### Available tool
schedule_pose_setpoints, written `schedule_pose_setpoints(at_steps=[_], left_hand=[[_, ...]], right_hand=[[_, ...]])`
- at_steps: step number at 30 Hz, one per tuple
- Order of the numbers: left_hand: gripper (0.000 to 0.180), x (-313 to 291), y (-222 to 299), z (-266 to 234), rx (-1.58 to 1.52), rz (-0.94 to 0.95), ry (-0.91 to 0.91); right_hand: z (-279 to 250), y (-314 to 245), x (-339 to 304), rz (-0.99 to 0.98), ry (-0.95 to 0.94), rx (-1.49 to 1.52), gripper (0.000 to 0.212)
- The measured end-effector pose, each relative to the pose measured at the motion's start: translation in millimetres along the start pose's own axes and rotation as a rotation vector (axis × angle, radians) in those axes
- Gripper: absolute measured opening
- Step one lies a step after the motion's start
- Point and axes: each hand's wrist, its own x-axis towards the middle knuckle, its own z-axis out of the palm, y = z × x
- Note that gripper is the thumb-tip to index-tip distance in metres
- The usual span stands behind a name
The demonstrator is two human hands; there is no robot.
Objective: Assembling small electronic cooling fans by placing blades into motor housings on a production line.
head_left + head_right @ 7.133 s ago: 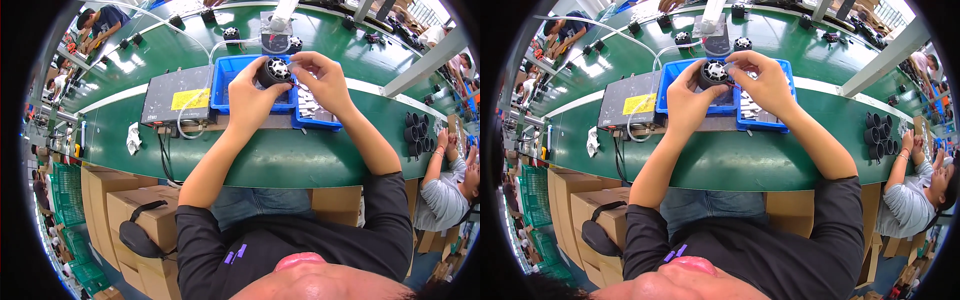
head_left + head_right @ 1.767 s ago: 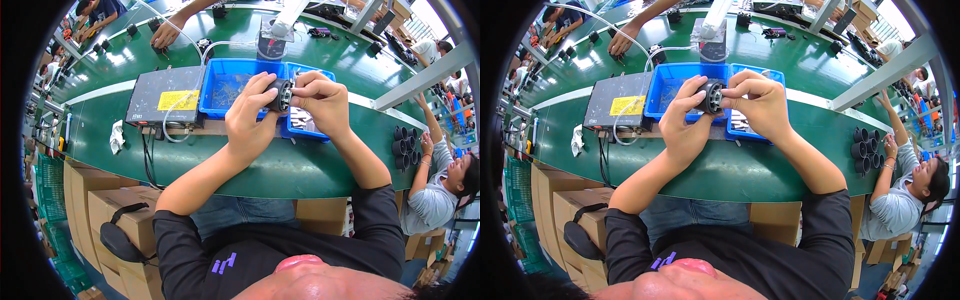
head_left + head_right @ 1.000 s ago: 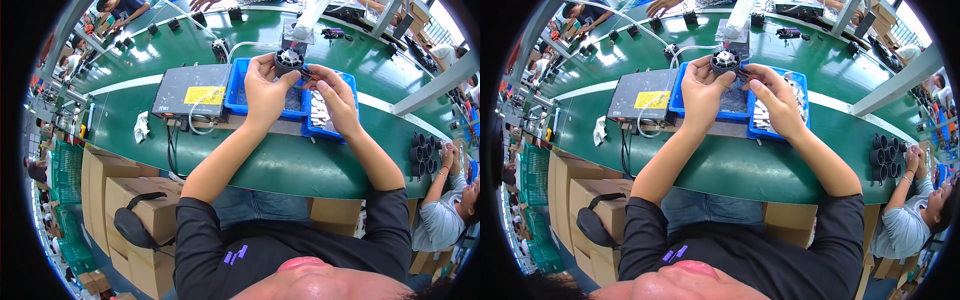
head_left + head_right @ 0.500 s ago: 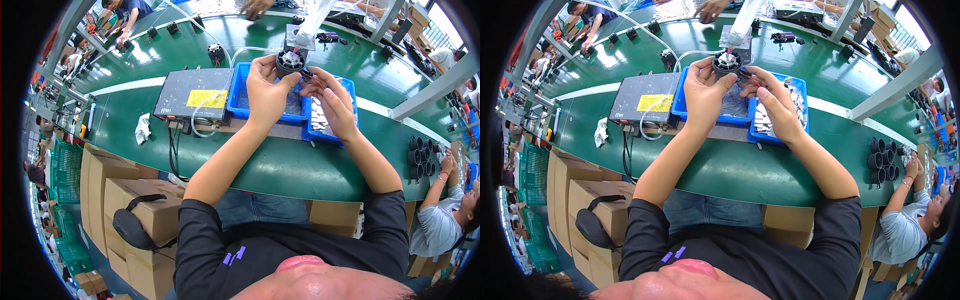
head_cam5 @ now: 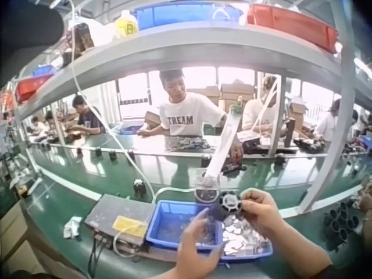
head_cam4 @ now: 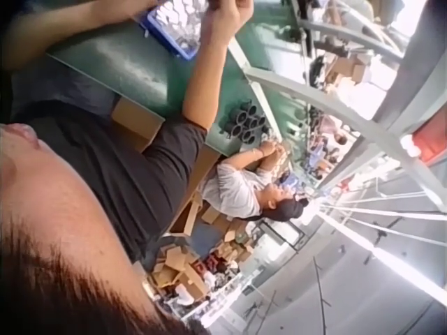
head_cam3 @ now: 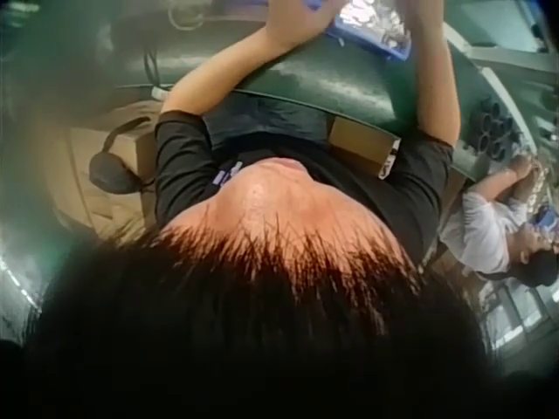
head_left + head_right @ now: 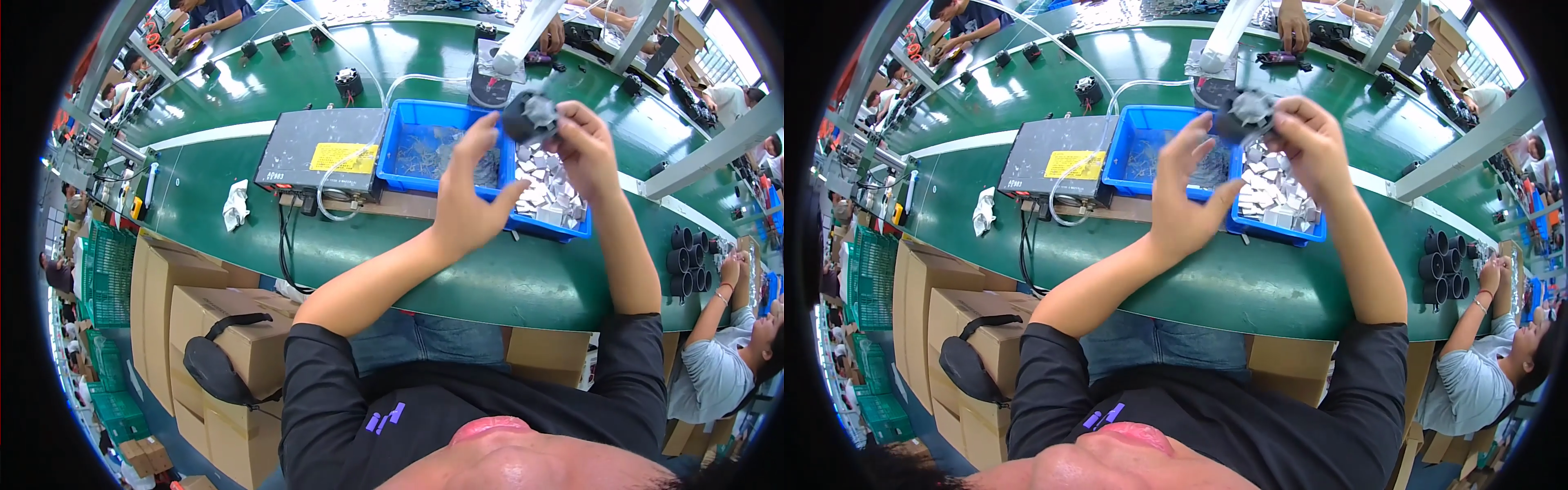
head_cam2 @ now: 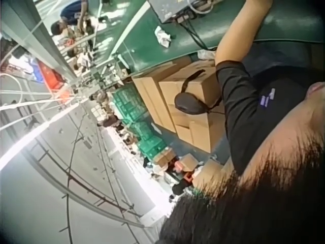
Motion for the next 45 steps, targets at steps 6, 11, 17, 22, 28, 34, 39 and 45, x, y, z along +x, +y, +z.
schedule_pose_setpoints(at_steps=[6, 11, 17, 22, 28, 34, 39, 45], left_hand=[[0.041, -37, 8, 18, 0.201, 0.415, -0.406], [0.035, -69, 4, 36, 0.057, 0.54, -0.609], [0.034, -77, 4, 40, 0.024, 0.571, -0.811], [0.03, -72, 9, 31, -0.007, 0.563, -0.852], [0.026, -69, 18, 36, -0.144, 0.653, -0.907], [0.025, -83, 15, 30, -0.287, 0.82, -0.971], [0.027, -81, 8, 26, -0.347, 0.731, -0.884], [0.026, -76, 8, 21, -0.293, 0.681, -0.895]], right_hand=[[-101, -11, 37, -0.175, 0.368, -0.154, 0.016], [-164, 32, 47, -0.135, 0.575, -0.539, 0.019], [-185, 50, 53, 0.004, 0.543, -0.997, 0.027], [-164, 55, 51, -0.405, 0.424, -1.209, 0.031], [-164, 46, 24, -0.507, 0.865, -1.214, 0.03], [-159, 51, 11, -0.511, 0.955, -1.231, 0.029], [-185, 59, 19, -0.486, 0.915, -1.353, 0.027], [-179, 57, 14, -0.339, 0.849, -1.294, 0.029]])
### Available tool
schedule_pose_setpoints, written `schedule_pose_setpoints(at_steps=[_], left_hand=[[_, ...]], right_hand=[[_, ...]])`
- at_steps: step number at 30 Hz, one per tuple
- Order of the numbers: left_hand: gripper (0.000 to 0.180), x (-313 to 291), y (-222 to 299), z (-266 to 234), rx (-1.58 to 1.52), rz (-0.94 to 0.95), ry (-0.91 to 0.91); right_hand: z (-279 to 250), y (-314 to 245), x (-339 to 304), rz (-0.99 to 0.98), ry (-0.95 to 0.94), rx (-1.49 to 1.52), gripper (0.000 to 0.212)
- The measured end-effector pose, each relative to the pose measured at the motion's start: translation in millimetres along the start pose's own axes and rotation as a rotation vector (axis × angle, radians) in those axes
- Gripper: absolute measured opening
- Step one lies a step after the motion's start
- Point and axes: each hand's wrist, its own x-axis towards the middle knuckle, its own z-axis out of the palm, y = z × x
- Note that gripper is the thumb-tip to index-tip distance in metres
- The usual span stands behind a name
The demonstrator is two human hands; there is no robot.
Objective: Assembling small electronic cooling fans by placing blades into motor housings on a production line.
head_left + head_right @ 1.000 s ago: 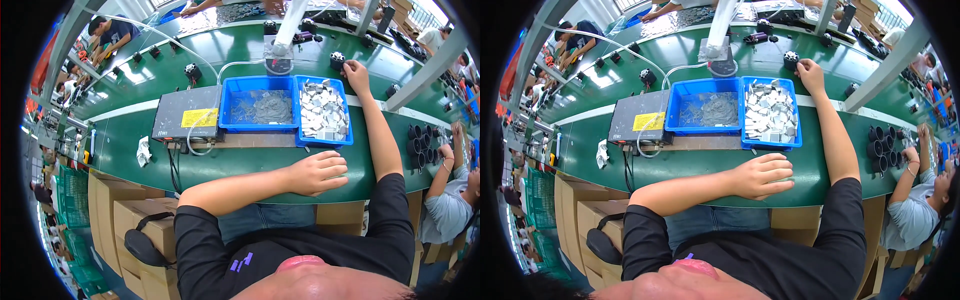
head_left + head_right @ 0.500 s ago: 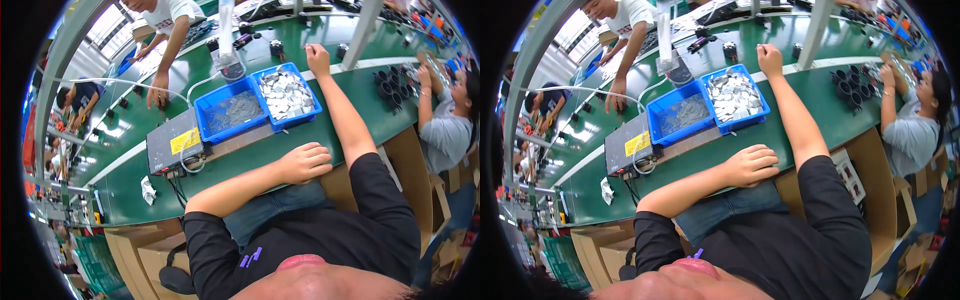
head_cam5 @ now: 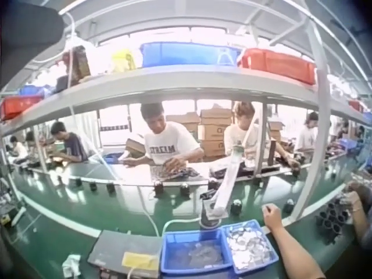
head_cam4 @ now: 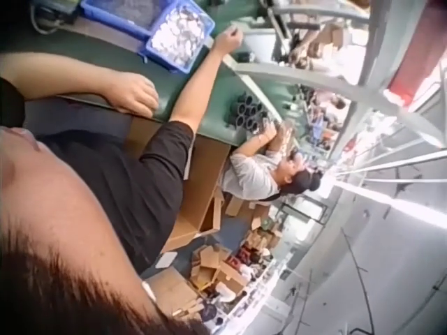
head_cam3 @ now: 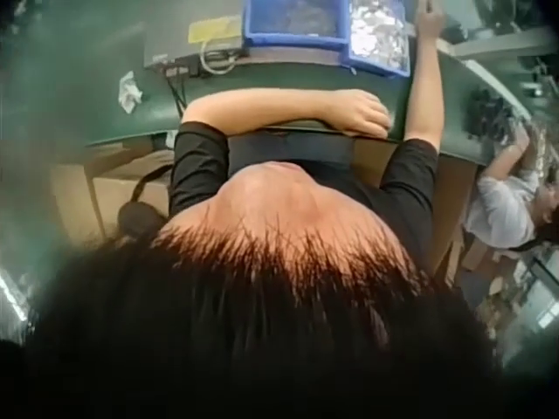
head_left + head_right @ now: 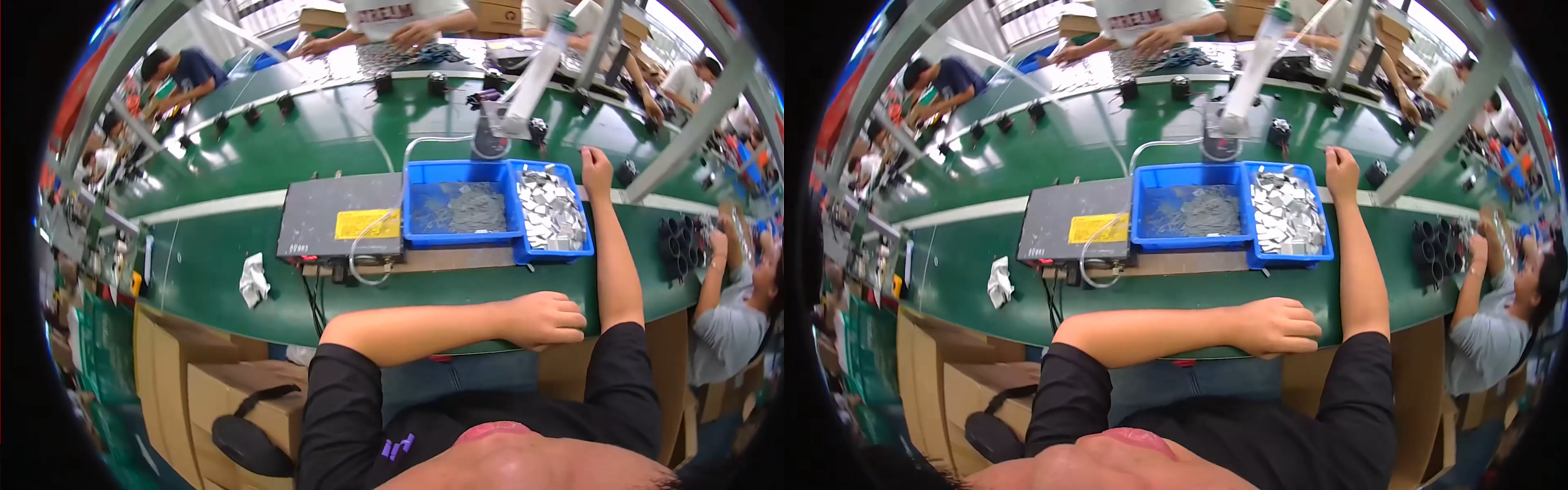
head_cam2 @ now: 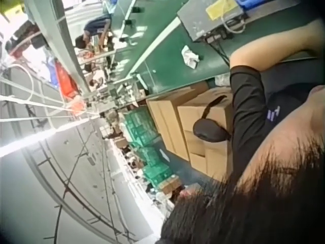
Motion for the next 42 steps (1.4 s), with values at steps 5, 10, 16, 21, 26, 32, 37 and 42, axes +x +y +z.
schedule_pose_setpoints(at_steps=[5, 10, 16, 21, 26, 32, 37, 42], left_hand=[[0.024, -5, -1, 4, -0.013, 0.006, 0.003], [0.022, -4, -3, 8, -0.004, 0.022, -0.008], [0.018, -5, -8, 12, 0.023, 0.024, -0.049], [0.016, -15, -5, 20, 0.013, 0.018, -0.169], [0.013, -7, -7, 19, 0.036, 0.043, -0.135], [0.01, 1, -8, 1, 0.177, 0.087, -0.042], [0.015, 12, -5, -53, 0.67, -0.042, 0.212], [0.034, 6, -9, -104, 0.794, -0.474, 0.556]], right_hand=[[4, -5, -1, 0.019, -0.082, 0.003, 0.029], [-4, 2, 3, -0.056, -0.039, -0.228, 0.028], [-41, 20, 38, -0.224, 0.216, -0.963, 0.047], [-27, 39, 21, -0.052, 0.098, -1.224, 0.065], [-23, 57, 34, 0.18, -0.068, -1.01, 0.07], [-17, 10, 22, 0.007, 0.009, -0.502, 0.071], [-55, -67, 40, -0.025, -0.103, -0.02, 0.057], [-68, -171, 18, -0.291, -0.245, 0.294, 0.052]])
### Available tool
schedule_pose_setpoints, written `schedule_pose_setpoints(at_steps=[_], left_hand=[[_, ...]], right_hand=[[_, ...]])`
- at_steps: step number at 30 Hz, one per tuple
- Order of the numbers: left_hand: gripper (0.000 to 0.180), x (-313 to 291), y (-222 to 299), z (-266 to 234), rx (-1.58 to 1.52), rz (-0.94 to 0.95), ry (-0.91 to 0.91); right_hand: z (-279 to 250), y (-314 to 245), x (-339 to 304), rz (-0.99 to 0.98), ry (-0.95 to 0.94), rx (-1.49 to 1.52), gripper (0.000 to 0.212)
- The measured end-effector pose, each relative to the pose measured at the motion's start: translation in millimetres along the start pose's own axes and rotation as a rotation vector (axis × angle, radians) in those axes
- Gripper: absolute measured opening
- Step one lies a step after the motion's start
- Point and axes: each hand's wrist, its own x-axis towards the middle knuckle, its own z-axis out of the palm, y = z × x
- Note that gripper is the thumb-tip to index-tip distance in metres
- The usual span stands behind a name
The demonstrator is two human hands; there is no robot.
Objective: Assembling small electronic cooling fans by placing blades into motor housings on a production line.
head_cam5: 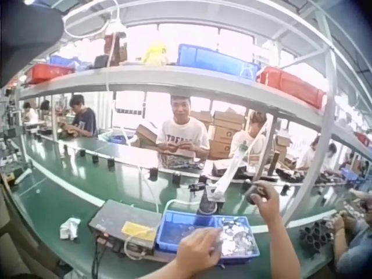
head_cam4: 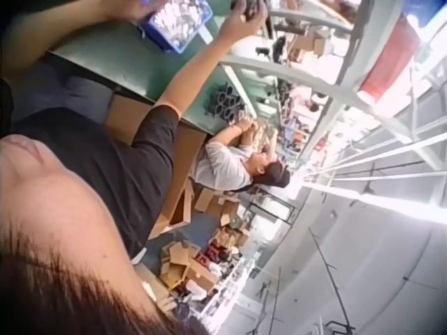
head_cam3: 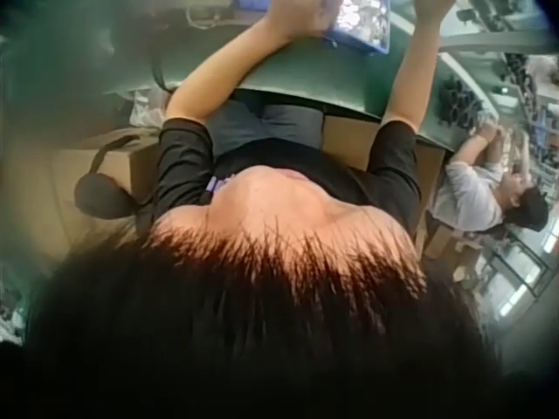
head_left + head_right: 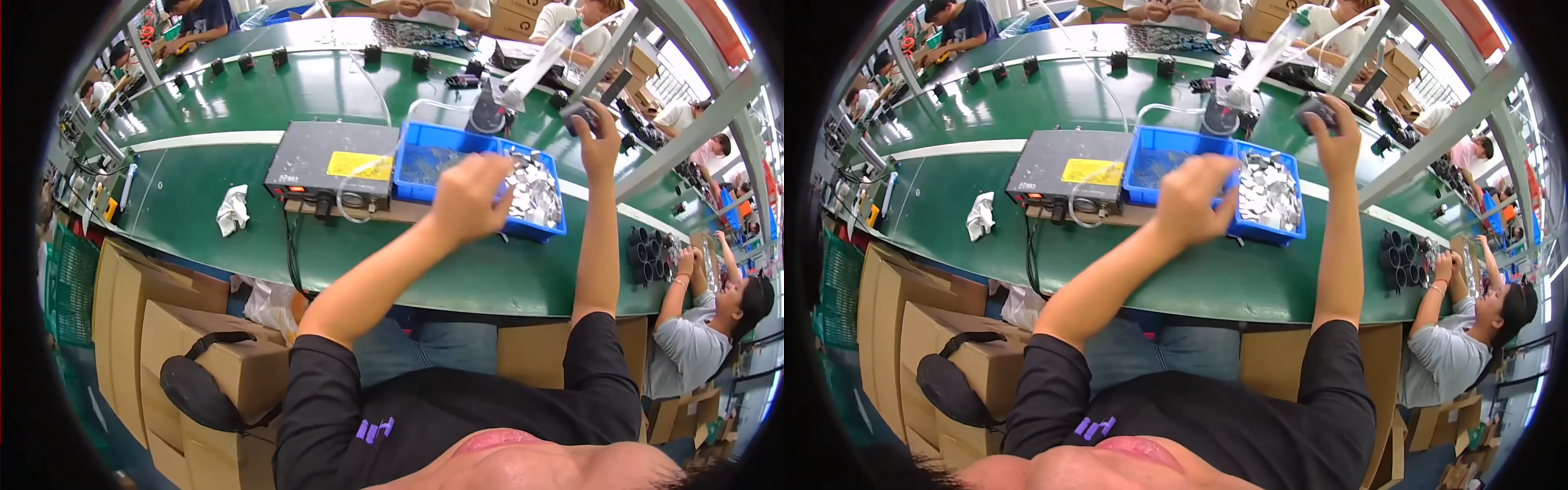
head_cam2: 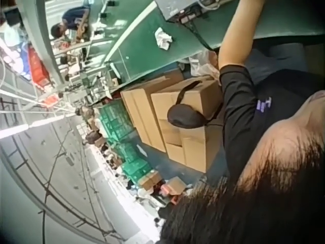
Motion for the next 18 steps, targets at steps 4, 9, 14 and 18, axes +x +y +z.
schedule_pose_setpoints(at_steps=[4, 9, 14, 18], left_hand=[[0.054, 17, -10, -15, -0.168, -0.23, -0.032], [0.066, 13, -20, -29, -0.539, -0.586, -0.316], [0.066, 14, -32, -23, -0.776, -0.758, -0.299], [0.059, 13, -35, -18, -0.853, -0.836, -0.24]], right_hand=[[17, -86, -14, -0.449, -0.358, 0.089, 0.056], [36, -107, -38, -0.334, -0.618, 0.262, 0.058], [44, -96, -30, -0.332, -0.69, 0.307, 0.063], [50, -94, -31, -0.269, -0.66, 0.234, 0.064]])
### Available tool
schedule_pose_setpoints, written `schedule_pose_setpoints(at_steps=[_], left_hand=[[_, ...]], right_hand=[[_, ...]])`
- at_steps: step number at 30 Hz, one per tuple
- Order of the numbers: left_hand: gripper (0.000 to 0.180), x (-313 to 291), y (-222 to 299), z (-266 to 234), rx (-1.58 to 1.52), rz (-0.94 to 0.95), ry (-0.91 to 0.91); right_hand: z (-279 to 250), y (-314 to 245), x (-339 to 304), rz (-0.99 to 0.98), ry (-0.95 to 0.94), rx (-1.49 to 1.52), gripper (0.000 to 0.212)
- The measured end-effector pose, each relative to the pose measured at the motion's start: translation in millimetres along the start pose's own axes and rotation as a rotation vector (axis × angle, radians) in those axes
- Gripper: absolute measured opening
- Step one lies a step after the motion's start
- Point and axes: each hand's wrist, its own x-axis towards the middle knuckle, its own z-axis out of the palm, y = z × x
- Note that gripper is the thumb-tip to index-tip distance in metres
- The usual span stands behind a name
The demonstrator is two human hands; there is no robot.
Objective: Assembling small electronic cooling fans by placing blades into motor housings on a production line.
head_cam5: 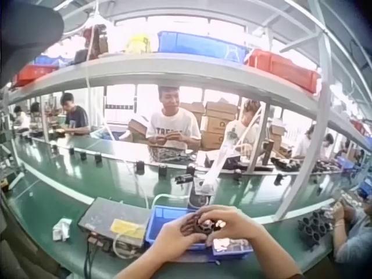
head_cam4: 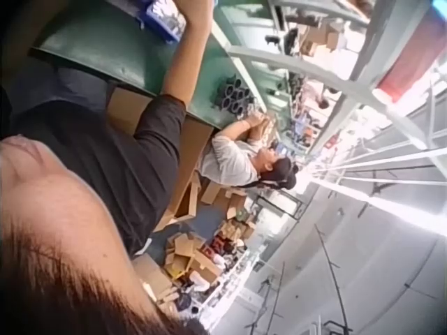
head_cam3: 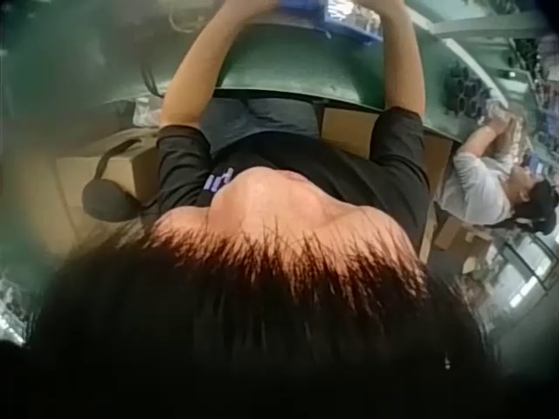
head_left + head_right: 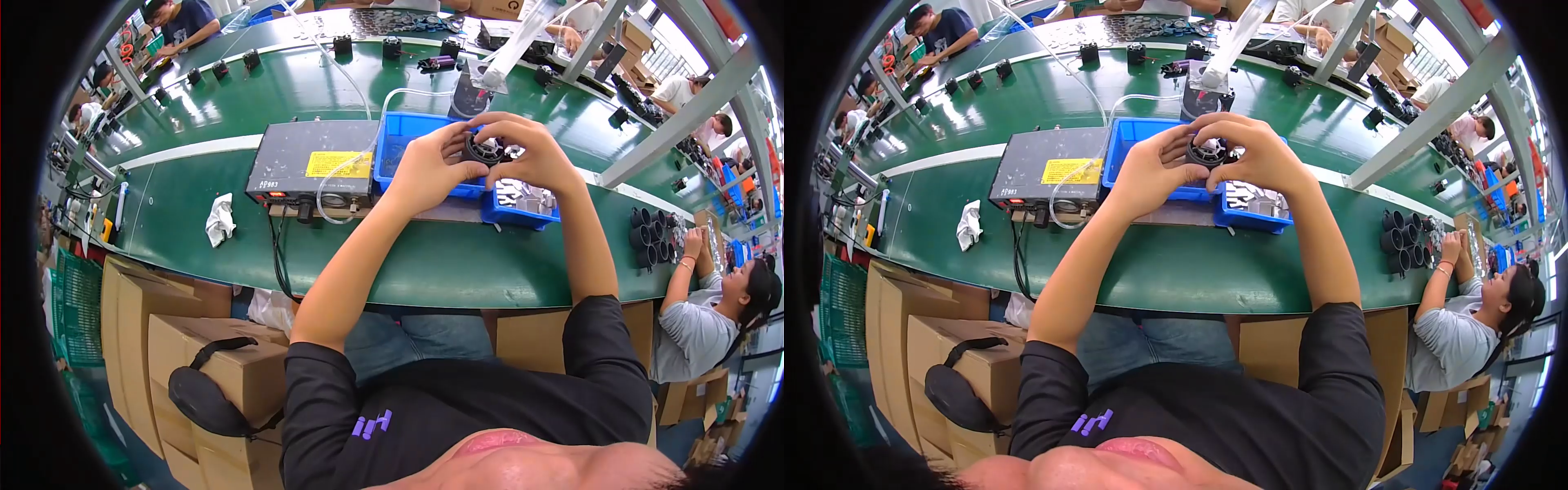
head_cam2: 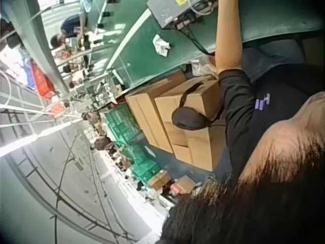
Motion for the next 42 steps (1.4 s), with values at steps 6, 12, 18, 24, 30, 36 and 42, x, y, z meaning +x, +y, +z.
schedule_pose_setpoints(at_steps=[6, 12, 18, 24, 30, 36, 42], left_hand=[[0.058, 4, 0, 1, 0.366, -0.018, -0.018], [0.056, 19, 1, 7, 0.321, 0.027, 0.089], [0.057, 30, -9, 13, 0.194, 0.155, 0.253], [0.058, 34, -18, 13, 0.116, 0.196, 0.284], [0.058, 35, -12, 13, 0.139, 0.2, 0.283], [0.057, 32, -12, 5, 0.159, 0.213, 0.312], [0.056, 29, -11, -3, 0.23, 0.217, 0.39]], right_hand=[[9, 17, -4, 0.017, 0.161, -0.005, 0.059], [26, 25, -1, -0.035, 0.418, 0.017, 0.052], [38, 22, -2, -0.057, 0.669, -0.107, 0.039], [36, 27, -5, -0.029, 0.654, -0.112, 0.026], [36, 22, -7, -0.047, 0.671, 0.004, 0.029], [37, 14, -8, 0.055, 0.571, 0.039, 0.039], [40, 13, -4, 0.042, 0.455, 0.038, 0.048]])
